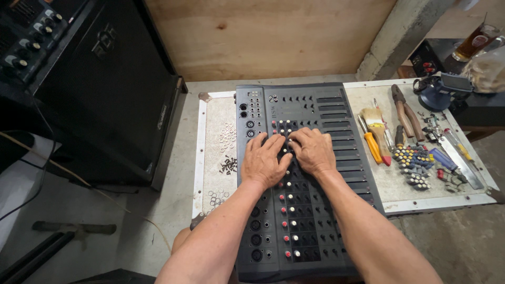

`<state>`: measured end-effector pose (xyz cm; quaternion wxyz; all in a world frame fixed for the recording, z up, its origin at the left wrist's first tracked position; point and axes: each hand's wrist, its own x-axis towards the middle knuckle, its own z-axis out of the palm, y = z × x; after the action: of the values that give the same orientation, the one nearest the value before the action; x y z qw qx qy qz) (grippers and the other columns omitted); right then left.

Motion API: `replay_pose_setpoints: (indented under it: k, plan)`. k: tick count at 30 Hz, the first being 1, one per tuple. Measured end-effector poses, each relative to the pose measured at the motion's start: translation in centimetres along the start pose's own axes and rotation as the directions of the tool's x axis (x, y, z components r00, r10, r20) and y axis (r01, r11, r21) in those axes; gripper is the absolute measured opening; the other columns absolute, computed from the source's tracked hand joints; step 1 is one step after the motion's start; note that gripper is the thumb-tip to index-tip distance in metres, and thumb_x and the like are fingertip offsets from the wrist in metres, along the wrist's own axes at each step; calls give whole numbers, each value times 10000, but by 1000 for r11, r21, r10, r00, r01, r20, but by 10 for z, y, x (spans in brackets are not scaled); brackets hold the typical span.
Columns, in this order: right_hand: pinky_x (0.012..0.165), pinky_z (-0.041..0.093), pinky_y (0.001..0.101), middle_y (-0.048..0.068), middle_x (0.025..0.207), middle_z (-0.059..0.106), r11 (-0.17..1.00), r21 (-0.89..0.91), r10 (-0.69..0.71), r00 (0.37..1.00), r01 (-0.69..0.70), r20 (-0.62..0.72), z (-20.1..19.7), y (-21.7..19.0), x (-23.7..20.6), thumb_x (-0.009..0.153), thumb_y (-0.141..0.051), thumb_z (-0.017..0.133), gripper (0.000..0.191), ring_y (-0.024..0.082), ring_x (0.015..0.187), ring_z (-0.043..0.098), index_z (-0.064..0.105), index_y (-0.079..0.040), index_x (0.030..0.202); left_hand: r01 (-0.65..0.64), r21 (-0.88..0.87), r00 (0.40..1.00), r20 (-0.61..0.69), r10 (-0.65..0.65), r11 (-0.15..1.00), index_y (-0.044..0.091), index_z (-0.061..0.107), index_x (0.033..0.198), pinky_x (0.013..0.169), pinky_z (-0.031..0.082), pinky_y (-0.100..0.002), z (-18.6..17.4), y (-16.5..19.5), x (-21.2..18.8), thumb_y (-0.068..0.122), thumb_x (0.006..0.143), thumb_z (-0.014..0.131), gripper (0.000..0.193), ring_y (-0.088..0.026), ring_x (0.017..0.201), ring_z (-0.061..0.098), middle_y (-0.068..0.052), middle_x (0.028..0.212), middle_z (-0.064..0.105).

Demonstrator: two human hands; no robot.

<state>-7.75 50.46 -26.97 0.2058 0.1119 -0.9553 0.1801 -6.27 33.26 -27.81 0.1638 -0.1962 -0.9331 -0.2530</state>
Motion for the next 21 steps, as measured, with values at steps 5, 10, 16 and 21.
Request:
replay_pose_setpoints:
  k: [5, 10, 16, 21]
  plan:
    - [811, 408, 420, -49, 978, 705, 1000, 11, -9, 1000, 9, -1, 2, 3, -2, 884, -306, 711, 131, 226, 938, 627, 756, -227, 977, 7, 0, 1000, 5, -7, 1000, 146, 644, 1343, 1172, 282, -468, 0, 1, -1, 467, 887, 624, 559, -326, 1366, 452, -22, 1407, 605]
    - [833, 415, 416, -35, 995, 695, 997, 80, 10, 999, -7, -46, 5, 8, -4, 917, -285, 697, 124, 217, 979, 639, 733, -216, 1014, 10, 6, 1000, 11, -10, 1000, 138, 639, 1343, 1168, 281, -473, -2, 3, -1, 472, 883, 627, 569, -331, 1363, 451, -30, 1395, 606]
    - [863, 425, 421, -11, 1014, 698, 993, 109, 56, 997, -50, -48, 5, 8, -3, 937, -259, 680, 147, 236, 1023, 644, 712, -186, 1060, 13, -8, 1000, 21, -13, 1000, 137, 645, 1334, 1171, 282, -477, -2, 3, -1, 465, 884, 627, 557, -329, 1367, 454, -26, 1388, 614]
    - [873, 423, 430, 11, 1048, 708, 991, 113, 73, 996, -66, -59, 3, 4, -1, 942, -235, 665, 161, 256, 1045, 646, 701, -167, 1083, 15, -7, 1000, 7, -15, 1000, 137, 653, 1325, 1167, 282, -478, -5, 5, 0, 473, 881, 634, 557, -328, 1367, 452, -33, 1390, 611]
